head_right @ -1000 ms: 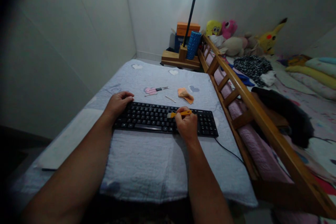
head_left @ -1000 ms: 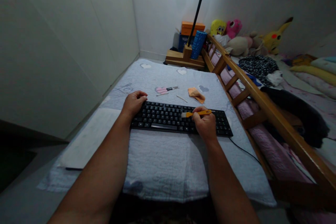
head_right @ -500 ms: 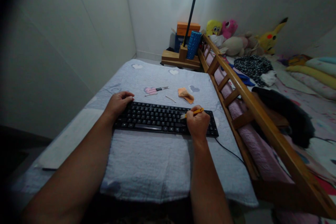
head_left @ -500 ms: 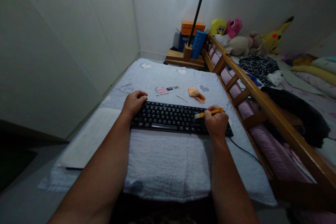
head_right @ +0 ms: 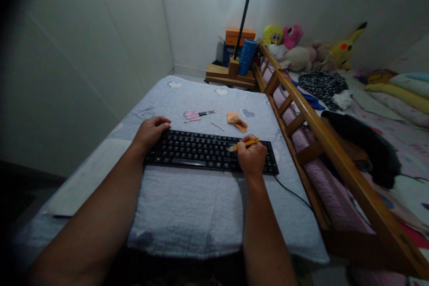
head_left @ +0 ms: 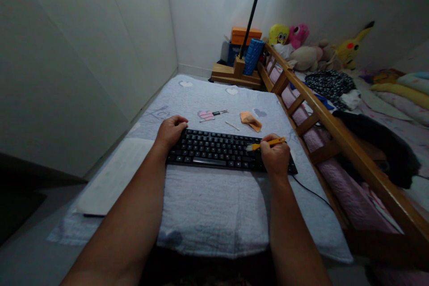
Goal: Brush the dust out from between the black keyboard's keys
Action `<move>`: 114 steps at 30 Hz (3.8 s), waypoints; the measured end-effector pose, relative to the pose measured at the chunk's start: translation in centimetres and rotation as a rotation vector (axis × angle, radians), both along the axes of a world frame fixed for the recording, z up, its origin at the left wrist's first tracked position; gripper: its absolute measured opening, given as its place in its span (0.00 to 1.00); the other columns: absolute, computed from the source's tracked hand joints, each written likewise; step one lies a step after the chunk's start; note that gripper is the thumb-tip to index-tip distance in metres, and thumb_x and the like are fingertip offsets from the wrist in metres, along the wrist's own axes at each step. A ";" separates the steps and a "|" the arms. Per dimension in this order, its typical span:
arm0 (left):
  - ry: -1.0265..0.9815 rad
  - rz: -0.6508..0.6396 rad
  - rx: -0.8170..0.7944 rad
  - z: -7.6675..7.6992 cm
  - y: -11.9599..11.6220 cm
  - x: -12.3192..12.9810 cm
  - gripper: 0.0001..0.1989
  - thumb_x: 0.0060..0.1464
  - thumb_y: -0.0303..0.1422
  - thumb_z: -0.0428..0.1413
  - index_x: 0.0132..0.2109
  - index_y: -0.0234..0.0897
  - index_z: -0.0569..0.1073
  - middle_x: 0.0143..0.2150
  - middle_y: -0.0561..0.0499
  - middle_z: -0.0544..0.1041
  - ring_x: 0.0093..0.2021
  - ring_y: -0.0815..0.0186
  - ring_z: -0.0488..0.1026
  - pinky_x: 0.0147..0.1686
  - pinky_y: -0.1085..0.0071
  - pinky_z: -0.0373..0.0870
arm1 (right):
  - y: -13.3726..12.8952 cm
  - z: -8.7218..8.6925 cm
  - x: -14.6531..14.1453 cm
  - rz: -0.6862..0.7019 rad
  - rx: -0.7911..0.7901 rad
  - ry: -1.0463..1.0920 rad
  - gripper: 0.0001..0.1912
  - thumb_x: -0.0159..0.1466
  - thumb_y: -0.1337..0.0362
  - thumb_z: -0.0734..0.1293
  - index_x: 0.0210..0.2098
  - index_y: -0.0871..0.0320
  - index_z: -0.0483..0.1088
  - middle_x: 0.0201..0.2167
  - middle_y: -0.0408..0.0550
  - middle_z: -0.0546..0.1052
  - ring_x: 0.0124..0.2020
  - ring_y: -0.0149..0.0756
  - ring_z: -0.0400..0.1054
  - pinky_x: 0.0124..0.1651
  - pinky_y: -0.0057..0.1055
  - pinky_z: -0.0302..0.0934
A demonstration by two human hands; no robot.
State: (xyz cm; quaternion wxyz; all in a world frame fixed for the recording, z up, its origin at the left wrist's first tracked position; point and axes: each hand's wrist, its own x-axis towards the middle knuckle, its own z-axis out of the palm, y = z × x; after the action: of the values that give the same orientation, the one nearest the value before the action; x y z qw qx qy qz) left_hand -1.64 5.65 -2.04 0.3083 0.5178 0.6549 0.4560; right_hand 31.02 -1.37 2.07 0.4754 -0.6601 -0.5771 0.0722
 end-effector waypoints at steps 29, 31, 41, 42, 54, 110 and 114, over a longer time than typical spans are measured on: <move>-0.004 -0.014 0.011 -0.3 0.1 -0.2 0.13 0.42 0.39 0.59 0.36 0.37 0.78 0.30 0.52 0.76 0.35 0.61 0.72 0.41 0.64 0.66 | 0.1 -0.1 0.3 -0.083 0.079 0.055 0.06 0.53 0.62 0.61 0.22 0.54 0.67 0.18 0.41 0.70 0.23 0.36 0.66 0.32 0.32 0.59; -0.001 -0.011 0.009 -0.3 0.1 -0.1 0.13 0.42 0.39 0.59 0.35 0.37 0.78 0.30 0.52 0.76 0.35 0.61 0.72 0.42 0.64 0.67 | 0.0 -0.1 -0.3 -0.018 0.067 0.152 0.05 0.54 0.62 0.62 0.25 0.54 0.69 0.19 0.40 0.71 0.23 0.36 0.66 0.32 0.32 0.60; 0.007 -0.005 0.001 0.1 -0.1 0.1 0.13 0.42 0.39 0.59 0.35 0.37 0.78 0.30 0.52 0.75 0.34 0.61 0.71 0.41 0.64 0.66 | -0.9 -1.8 -5.3 0.481 -0.143 0.440 0.12 0.63 0.55 0.68 0.39 0.56 0.76 0.32 0.47 0.81 0.32 0.39 0.76 0.38 0.34 0.69; 0.006 -0.004 0.003 0.1 -0.1 0.1 0.13 0.42 0.39 0.59 0.35 0.37 0.78 0.29 0.52 0.75 0.34 0.61 0.71 0.41 0.64 0.66 | -0.9 -2.0 -5.8 0.507 -0.160 0.449 0.12 0.63 0.54 0.69 0.40 0.56 0.76 0.32 0.47 0.82 0.32 0.38 0.76 0.38 0.34 0.69; 0.003 -0.009 0.005 0.0 0.1 0.0 0.13 0.42 0.39 0.59 0.35 0.37 0.79 0.30 0.51 0.77 0.34 0.61 0.72 0.41 0.64 0.66 | -0.5 -3.1 -7.5 0.529 -0.216 0.391 0.14 0.63 0.54 0.68 0.41 0.55 0.77 0.34 0.49 0.83 0.32 0.40 0.77 0.36 0.34 0.71; -0.007 -0.003 0.004 0.1 -0.1 0.0 0.12 0.41 0.39 0.60 0.35 0.38 0.79 0.30 0.51 0.76 0.34 0.60 0.72 0.41 0.64 0.67 | -0.6 -0.5 -3.4 0.231 -0.068 0.286 0.07 0.59 0.59 0.64 0.30 0.54 0.72 0.23 0.42 0.76 0.26 0.37 0.71 0.35 0.33 0.64; -0.005 -0.003 0.007 0.2 -0.1 0.1 0.13 0.41 0.39 0.59 0.34 0.38 0.78 0.29 0.52 0.76 0.34 0.61 0.71 0.40 0.64 0.66 | -0.6 -0.8 -4.3 0.375 -0.156 0.350 0.10 0.60 0.56 0.65 0.34 0.55 0.73 0.24 0.43 0.78 0.26 0.38 0.72 0.34 0.33 0.65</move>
State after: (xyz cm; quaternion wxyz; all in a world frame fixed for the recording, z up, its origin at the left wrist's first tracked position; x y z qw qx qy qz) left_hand -1.58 5.60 -1.89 0.3090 0.5185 0.6518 0.4591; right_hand 26.75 -2.02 1.27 0.4942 -0.5535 -0.5910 0.3164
